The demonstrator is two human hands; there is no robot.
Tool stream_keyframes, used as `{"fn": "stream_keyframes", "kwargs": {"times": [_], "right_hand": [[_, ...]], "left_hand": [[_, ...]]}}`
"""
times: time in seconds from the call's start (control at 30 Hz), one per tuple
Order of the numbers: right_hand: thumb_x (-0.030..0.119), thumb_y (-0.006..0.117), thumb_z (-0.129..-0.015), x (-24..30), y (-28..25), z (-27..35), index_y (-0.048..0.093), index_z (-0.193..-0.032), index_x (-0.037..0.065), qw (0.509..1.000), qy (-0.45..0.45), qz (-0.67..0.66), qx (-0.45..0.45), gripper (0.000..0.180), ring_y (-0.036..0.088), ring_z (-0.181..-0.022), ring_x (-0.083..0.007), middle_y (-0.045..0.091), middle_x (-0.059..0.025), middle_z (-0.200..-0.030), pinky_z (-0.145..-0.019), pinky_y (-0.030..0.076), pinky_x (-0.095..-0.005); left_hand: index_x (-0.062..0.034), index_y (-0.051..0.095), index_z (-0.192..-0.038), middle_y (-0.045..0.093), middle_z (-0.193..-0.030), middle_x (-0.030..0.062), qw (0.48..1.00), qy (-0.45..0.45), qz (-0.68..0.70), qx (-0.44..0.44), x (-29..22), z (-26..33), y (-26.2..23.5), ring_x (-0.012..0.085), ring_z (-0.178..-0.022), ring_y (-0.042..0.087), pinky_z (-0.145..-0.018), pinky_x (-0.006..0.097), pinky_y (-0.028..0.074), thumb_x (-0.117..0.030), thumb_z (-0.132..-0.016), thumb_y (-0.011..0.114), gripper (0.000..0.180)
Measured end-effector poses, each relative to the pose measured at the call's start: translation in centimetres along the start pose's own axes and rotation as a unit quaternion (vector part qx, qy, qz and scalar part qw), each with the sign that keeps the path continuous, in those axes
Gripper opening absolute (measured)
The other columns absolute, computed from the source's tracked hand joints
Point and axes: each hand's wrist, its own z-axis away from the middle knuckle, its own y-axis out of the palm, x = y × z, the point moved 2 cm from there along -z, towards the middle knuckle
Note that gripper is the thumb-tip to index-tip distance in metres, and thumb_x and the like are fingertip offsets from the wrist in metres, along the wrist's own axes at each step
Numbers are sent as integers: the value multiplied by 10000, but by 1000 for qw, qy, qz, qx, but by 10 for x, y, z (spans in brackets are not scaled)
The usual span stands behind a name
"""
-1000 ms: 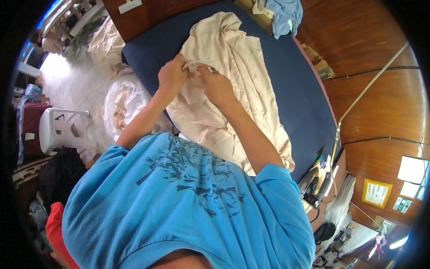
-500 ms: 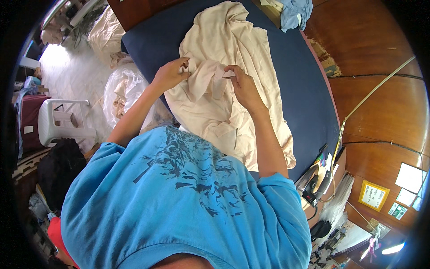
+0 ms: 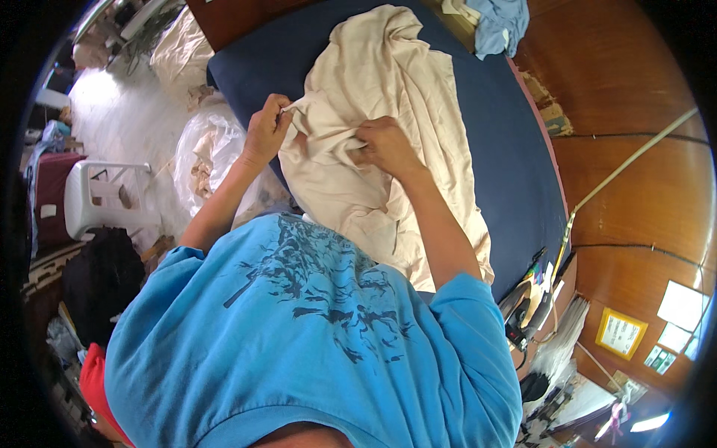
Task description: The person picks up a light-colored shirt from a bag and irons different sections of it on a board using a steam iron, then begins to fold the garment by hand.
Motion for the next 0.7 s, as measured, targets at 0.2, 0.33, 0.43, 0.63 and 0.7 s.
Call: {"fn": "stream_keyframes", "kwargs": {"times": [0.2,0.33,0.43,0.63,0.7], "right_hand": [[63,630,-708,-14,1,36,609,-929,45,995,-1,96,-25,223,543,-916,-277,592,-94,-925,-848,417,-370],[78,567,-770,0,-16,34,596,-1025,92,991,28,118,-49,257,532,-959,-243,594,-53,-1004,-840,408,-362],[85,589,-761,7,-30,31,600,-1010,99,994,16,105,-39,249,561,-858,-250,614,-57,-896,-798,422,-358],[80,675,-727,22,-41,-2,612,-916,74,999,-12,-1,-41,200,567,-727,-238,591,-68,-747,-723,442,-333],[80,687,-722,30,-45,-17,615,-857,58,996,-46,-70,-21,155,572,-744,-215,589,-57,-750,-720,444,-310]], "left_hand": [[-35,527,-927,461,-578,75,992,-94,87,19,-6,11,2,129,-520,509,-502,275,435,-34,-837,488,98],[-22,574,-884,465,-593,51,965,-172,198,8,-1,14,9,66,-517,467,-458,219,405,-61,-832,531,78],[-22,573,-832,481,-632,55,925,-244,289,-31,-16,13,16,90,-548,493,-499,240,422,-80,-812,576,61],[-33,546,-832,551,-723,68,983,-127,79,-105,-28,8,37,165,-650,564,-609,306,445,-75,-761,637,122],[-32,541,-844,569,-740,76,988,-95,68,-102,-28,6,37,177,-653,577,-608,302,452,-58,-751,642,140]]}}
